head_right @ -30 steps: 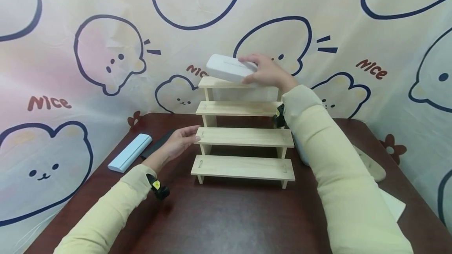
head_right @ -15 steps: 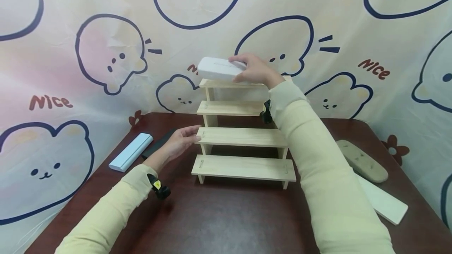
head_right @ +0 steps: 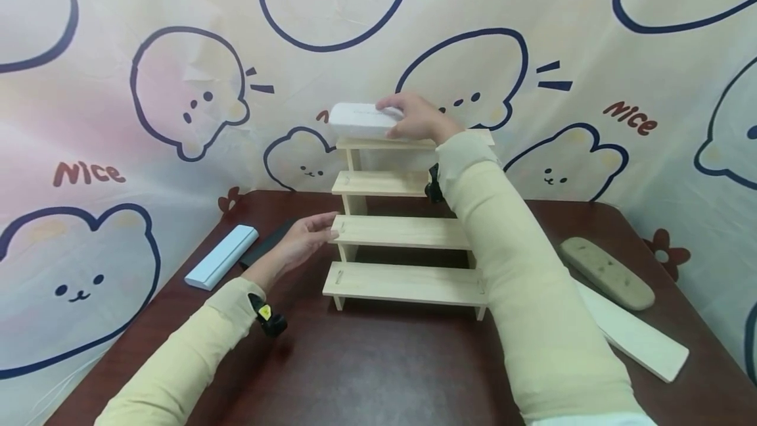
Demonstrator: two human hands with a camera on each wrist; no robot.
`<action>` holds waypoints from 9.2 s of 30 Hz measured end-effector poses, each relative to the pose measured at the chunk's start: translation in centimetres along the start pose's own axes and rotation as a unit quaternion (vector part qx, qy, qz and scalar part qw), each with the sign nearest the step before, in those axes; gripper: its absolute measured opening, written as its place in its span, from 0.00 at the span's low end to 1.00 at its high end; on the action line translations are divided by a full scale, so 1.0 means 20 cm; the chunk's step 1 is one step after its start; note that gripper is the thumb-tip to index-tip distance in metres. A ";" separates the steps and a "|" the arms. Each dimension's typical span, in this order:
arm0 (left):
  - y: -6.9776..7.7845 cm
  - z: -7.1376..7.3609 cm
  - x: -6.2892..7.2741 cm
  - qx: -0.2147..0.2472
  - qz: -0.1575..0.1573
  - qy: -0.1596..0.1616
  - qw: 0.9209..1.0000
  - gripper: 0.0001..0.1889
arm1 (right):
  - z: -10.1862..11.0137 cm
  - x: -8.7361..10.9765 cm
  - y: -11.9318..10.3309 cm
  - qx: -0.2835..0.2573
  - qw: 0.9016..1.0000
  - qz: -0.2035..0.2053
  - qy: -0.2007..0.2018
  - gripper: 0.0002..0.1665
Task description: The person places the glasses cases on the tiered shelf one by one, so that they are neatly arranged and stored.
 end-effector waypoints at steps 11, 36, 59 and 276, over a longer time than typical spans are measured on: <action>0.00 0.00 0.01 0.004 -0.010 0.001 1.000 0.28 | -0.05 -0.05 0.04 0.014 0.999 -0.028 -0.022 0.36; -0.01 -0.01 0.02 0.010 -0.009 0.002 1.000 0.27 | -0.02 -0.04 0.16 -0.016 0.997 -0.074 -0.033 0.38; -0.01 -0.01 0.02 0.027 -0.011 0.002 1.000 0.26 | -0.07 -0.03 0.19 -0.067 0.994 -0.072 -0.043 0.36; -0.01 -0.02 0.01 0.016 -0.032 -0.012 0.999 0.30 | -0.07 1.46 1.15 -0.080 0.891 -0.311 0.322 0.50</action>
Point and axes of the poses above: each hand's wrist, its own x-axis away from the middle knuckle, its own z-axis out of the back of the hand, y = z × x, the point moved 10 cm from there along -x, towards the middle knuckle, and after that the axes turned 4 degrees about -x, right-handed, at the moved point
